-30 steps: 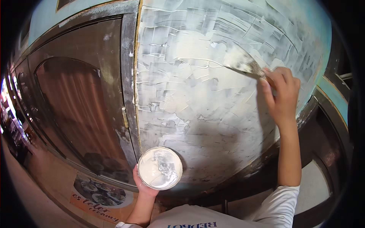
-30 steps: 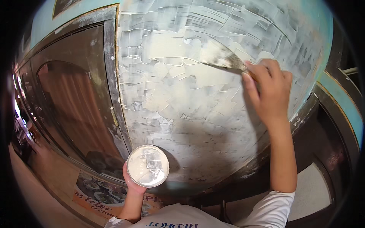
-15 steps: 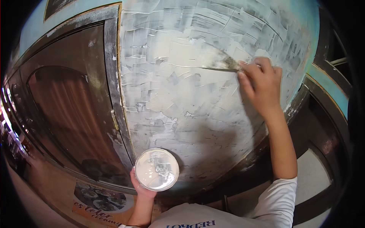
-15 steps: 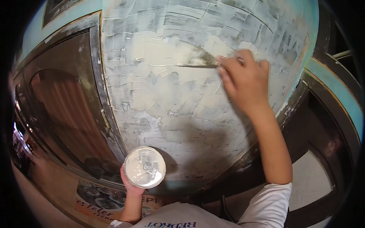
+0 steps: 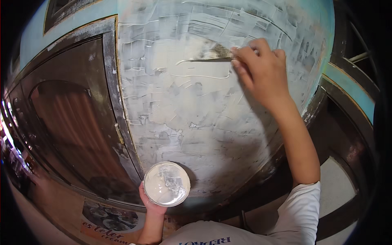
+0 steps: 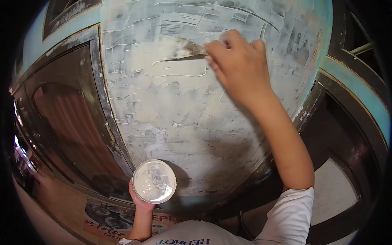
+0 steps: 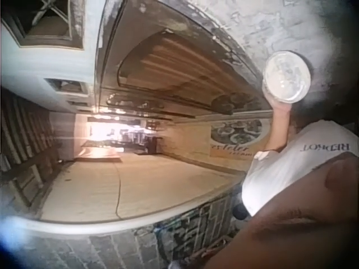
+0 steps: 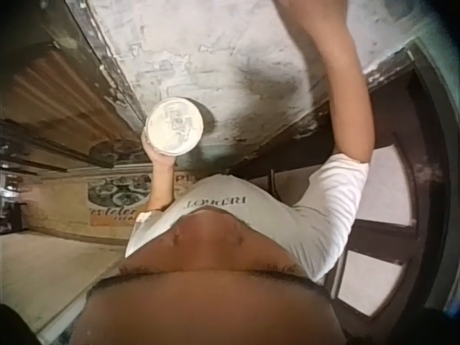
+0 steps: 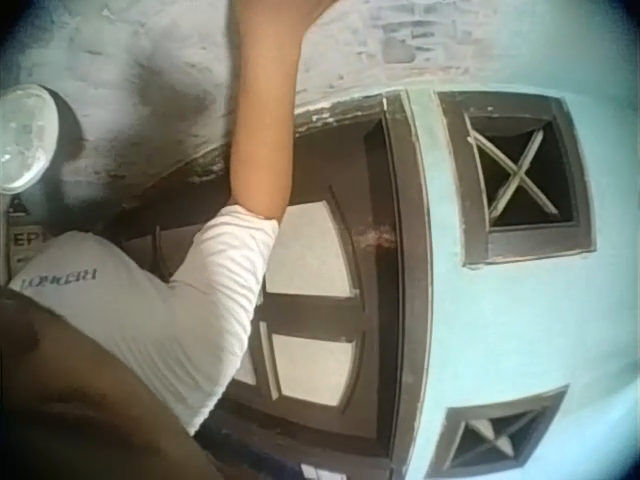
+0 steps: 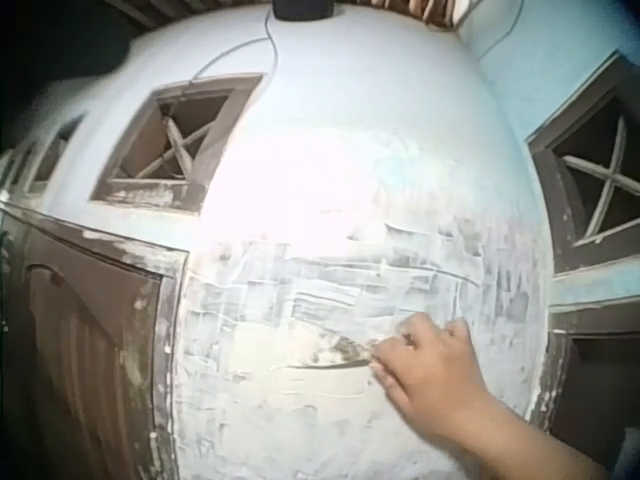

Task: Apply wall putty to a wall surface using a spatula.

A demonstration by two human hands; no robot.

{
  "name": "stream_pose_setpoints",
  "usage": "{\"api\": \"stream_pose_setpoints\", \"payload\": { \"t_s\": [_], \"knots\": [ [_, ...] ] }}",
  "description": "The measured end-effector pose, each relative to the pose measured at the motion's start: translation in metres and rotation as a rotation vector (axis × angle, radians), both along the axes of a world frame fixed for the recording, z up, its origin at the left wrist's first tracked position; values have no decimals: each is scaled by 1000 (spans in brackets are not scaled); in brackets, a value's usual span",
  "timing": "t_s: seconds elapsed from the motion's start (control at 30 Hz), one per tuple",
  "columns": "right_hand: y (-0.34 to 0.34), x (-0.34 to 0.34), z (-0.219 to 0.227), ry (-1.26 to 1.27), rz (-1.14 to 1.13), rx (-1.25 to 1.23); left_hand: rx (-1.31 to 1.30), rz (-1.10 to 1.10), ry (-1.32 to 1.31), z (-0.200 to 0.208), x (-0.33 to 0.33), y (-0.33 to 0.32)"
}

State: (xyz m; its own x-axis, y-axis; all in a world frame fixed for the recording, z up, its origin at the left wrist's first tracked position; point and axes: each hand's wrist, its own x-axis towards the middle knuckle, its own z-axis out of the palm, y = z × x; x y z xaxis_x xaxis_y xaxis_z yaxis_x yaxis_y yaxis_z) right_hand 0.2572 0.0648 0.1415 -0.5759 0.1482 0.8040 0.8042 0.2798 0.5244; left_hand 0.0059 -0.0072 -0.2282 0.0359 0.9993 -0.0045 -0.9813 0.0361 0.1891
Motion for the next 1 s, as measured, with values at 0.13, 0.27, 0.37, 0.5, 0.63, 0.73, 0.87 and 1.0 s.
{"api": "stream_pose_setpoints", "payload": {
  "t_s": [0.13, 0.27, 0.37, 0.5, 0.63, 0.73, 0.87, 1.0],
  "knots": [
    [-12, 73, -1, 26, -97, 94, -9, 15, 9, -1, -2, -4],
    [-20, 83, -5, 35, -93, 143, -34, -4, -18, -1, 1, 0],
    [-15, 32, -17, 0, -11, -2, -16, 3, 30, -1, 2, 1],
    [-9, 10, -31, 7, 47, -39, -9, -38, 38, 0, 11, 3],
    [-9, 44, -40, 71, -31, -30, -41, -17, 74, 2, 11, -1],
    [-26, 98, -44, 99, -175, 19, -13, -3, 105, 1, 6, -3],
    [-32, 120, -42, 136, -141, 63, 12, -10, 71, 5, 3, -4],
    [-13, 27, -38, 40, 130, 30, -21, 1, 63, 3, 1, -3]
  ]
}}
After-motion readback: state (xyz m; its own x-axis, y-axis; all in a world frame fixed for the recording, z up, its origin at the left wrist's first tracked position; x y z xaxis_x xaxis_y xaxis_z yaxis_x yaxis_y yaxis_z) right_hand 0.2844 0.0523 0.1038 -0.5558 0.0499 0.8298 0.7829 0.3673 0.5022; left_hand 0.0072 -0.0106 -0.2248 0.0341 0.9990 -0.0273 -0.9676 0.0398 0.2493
